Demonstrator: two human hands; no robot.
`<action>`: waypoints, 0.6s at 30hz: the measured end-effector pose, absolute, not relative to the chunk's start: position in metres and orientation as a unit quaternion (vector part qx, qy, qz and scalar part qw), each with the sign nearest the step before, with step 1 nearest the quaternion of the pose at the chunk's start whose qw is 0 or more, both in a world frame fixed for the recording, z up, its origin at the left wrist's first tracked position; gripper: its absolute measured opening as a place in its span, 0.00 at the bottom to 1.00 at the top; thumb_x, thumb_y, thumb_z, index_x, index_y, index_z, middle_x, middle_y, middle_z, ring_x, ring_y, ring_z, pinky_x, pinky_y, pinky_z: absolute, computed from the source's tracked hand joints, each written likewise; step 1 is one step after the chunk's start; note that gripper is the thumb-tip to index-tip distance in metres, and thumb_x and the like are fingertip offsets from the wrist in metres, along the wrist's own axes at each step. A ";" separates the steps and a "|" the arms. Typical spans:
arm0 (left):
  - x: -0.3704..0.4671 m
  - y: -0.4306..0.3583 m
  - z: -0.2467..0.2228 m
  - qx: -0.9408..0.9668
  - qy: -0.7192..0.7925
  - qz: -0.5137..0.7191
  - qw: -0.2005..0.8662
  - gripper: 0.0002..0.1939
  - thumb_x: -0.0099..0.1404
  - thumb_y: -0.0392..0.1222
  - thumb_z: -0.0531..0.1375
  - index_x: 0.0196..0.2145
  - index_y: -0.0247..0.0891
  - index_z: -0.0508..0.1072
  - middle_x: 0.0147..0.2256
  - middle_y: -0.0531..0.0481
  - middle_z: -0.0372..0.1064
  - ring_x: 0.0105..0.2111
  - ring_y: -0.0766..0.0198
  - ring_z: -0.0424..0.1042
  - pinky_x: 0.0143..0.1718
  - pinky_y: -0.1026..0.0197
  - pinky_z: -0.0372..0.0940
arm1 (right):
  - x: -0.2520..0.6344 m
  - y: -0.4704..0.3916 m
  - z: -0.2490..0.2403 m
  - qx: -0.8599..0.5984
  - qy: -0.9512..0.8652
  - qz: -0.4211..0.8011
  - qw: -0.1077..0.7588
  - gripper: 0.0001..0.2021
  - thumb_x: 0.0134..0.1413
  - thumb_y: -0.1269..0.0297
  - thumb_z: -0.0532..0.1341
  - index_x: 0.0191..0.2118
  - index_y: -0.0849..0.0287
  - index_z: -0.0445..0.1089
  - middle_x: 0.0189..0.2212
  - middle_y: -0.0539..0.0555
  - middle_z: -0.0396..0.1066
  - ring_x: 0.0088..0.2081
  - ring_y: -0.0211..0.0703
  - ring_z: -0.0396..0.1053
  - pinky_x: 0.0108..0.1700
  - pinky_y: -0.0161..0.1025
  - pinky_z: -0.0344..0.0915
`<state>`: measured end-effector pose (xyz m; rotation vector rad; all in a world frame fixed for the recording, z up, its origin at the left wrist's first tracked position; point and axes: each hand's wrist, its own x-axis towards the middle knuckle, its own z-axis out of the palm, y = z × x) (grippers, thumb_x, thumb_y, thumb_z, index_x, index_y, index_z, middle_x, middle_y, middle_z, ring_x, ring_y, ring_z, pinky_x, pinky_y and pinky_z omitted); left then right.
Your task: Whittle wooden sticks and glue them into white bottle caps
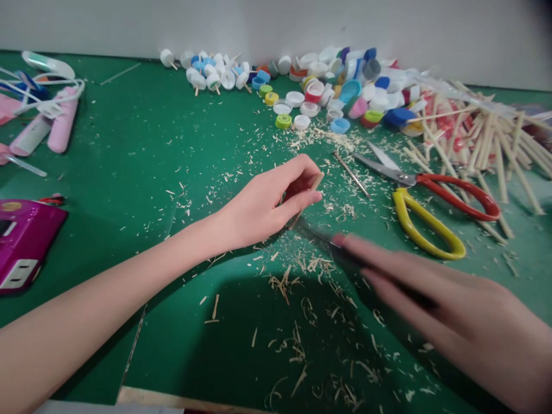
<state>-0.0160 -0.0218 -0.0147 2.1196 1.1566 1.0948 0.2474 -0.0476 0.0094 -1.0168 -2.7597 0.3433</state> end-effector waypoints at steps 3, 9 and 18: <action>-0.017 -0.022 -0.017 0.772 0.426 0.404 0.245 0.05 0.71 0.40 0.53 0.35 0.40 0.59 0.31 0.54 0.62 0.26 0.72 0.64 0.28 0.65 0.64 | 0.250 -0.050 0.004 -0.335 -0.930 0.127 0.087 0.24 0.67 0.60 0.48 0.67 0.38 0.51 0.40 0.47 0.77 0.33 0.38 0.76 0.26 0.30 0.69; -0.017 -0.023 -0.018 0.772 0.429 0.399 0.244 0.06 0.71 0.43 0.53 0.36 0.41 0.59 0.32 0.54 0.63 0.27 0.71 0.64 0.28 0.65 0.65 | 0.254 -0.047 0.000 -0.333 -0.929 0.129 0.095 0.26 0.66 0.60 0.49 0.67 0.36 0.50 0.36 0.46 0.76 0.29 0.39 0.75 0.24 0.32 0.68; -0.018 -0.024 -0.016 0.782 0.442 0.376 0.228 0.06 0.71 0.42 0.53 0.36 0.42 0.58 0.31 0.53 0.61 0.28 0.69 0.64 0.28 0.64 0.64 | 0.266 -0.045 -0.003 -0.308 -0.944 0.041 0.112 0.29 0.65 0.63 0.50 0.68 0.36 0.47 0.33 0.48 0.72 0.25 0.39 0.72 0.23 0.33 0.67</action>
